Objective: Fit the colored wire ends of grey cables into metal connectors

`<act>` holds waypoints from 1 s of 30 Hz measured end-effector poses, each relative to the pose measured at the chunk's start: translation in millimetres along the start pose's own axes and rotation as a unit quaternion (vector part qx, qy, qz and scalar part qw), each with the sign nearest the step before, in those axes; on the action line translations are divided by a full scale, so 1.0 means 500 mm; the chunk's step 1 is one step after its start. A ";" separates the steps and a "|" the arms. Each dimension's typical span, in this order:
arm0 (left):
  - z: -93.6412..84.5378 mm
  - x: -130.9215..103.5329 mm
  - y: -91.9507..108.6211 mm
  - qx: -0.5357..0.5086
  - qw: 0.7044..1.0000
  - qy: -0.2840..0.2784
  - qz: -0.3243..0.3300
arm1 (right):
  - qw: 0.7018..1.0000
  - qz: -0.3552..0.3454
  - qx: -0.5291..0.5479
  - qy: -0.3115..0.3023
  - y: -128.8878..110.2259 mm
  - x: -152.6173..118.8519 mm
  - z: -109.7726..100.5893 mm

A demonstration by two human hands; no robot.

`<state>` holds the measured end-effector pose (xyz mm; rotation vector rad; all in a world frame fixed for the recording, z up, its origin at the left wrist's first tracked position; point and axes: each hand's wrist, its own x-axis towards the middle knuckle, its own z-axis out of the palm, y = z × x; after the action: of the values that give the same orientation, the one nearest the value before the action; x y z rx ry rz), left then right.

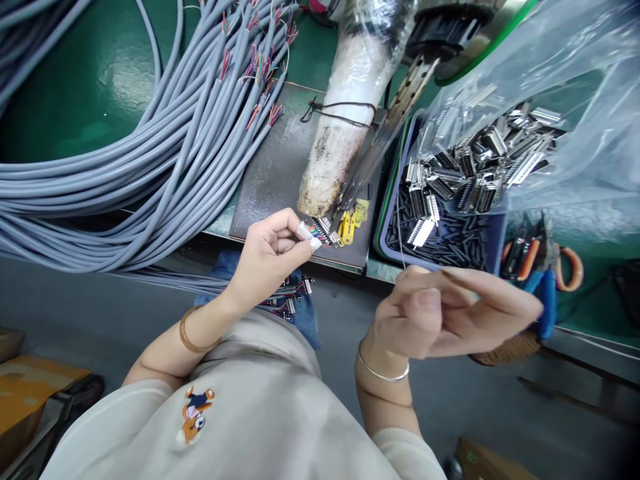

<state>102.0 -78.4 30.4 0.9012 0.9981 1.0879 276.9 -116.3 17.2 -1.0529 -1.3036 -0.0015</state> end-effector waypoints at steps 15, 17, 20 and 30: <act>0.010 0.001 0.005 0.042 0.995 0.046 0.081 | 0.974 0.104 0.008 -0.203 -0.001 -0.003 0.038; 0.010 0.000 0.005 0.051 0.994 0.046 0.089 | 0.975 0.088 -0.002 -0.205 -0.003 0.004 0.039; 0.009 0.000 0.007 0.055 0.993 0.036 0.096 | 0.976 0.047 -0.026 -0.209 -0.007 0.012 0.039; 0.008 0.002 0.012 0.048 0.995 0.028 0.078 | 0.977 -0.019 -0.076 -0.197 -0.011 0.014 0.043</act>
<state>104.2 -76.6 37.1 1.0461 1.0477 1.2108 259.6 -102.2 24.0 -1.1983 -1.7024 0.0831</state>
